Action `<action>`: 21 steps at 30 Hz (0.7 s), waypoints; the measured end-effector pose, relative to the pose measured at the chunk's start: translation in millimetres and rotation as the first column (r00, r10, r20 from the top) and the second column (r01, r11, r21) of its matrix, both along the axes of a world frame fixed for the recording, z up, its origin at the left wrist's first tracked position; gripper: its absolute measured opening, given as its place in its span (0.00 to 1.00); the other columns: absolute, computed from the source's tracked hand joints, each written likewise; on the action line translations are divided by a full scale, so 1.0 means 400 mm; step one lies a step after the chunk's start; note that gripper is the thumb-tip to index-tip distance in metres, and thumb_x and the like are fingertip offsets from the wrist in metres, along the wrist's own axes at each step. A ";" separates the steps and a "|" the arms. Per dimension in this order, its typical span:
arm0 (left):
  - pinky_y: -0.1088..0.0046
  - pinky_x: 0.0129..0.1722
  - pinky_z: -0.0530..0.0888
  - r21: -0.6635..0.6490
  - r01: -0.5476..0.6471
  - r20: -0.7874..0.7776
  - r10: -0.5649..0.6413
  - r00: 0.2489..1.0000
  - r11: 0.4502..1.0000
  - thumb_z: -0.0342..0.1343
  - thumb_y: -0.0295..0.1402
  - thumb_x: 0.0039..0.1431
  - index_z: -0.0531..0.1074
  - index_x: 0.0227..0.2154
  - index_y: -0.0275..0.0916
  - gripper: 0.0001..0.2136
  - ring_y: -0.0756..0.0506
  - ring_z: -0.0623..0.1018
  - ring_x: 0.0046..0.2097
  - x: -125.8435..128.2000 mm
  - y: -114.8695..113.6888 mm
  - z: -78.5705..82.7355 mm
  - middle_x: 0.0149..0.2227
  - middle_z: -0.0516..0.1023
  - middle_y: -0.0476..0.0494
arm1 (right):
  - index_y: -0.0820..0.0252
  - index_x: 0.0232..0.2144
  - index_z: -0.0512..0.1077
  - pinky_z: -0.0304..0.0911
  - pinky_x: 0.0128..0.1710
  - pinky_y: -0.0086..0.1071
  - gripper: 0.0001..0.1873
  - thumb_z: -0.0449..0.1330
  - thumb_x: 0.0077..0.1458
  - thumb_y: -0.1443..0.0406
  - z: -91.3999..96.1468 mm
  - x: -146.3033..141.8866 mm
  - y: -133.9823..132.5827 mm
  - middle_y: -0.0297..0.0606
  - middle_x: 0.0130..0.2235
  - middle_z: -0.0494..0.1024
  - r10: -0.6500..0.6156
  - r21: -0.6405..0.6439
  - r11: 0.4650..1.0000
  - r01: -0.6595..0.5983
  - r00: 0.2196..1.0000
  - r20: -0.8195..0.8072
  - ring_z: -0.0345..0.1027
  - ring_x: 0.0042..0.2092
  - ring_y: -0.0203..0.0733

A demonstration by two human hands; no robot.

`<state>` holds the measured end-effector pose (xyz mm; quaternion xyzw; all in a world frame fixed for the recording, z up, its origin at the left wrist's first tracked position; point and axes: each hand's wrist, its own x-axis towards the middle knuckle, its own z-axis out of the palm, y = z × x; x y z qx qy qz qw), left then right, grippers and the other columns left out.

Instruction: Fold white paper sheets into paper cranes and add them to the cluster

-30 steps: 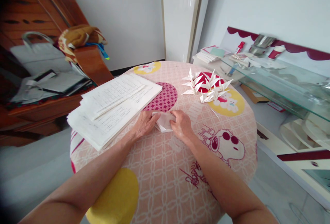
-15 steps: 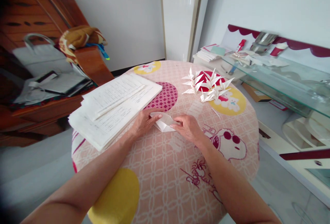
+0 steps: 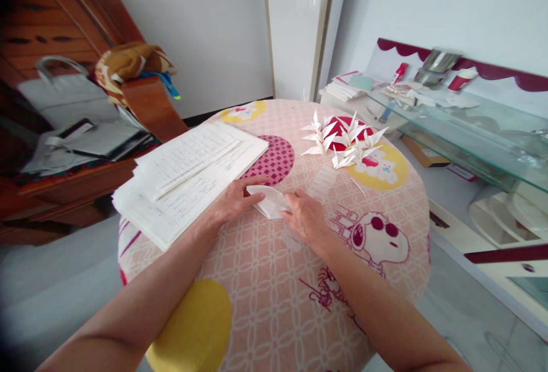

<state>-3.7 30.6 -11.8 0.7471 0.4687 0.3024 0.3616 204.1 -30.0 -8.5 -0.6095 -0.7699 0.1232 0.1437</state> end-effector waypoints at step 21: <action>0.76 0.34 0.77 0.090 -0.163 -0.046 0.167 0.985 0.983 0.53 0.26 0.52 0.81 0.44 0.36 0.18 0.48 0.80 0.32 0.010 -0.012 0.009 0.38 0.84 0.44 | 0.50 0.60 0.70 0.65 0.56 0.45 0.25 0.60 0.60 0.66 0.016 0.002 -0.027 0.48 0.69 0.55 0.254 0.057 0.966 -0.254 0.967 0.006 0.65 0.61 0.58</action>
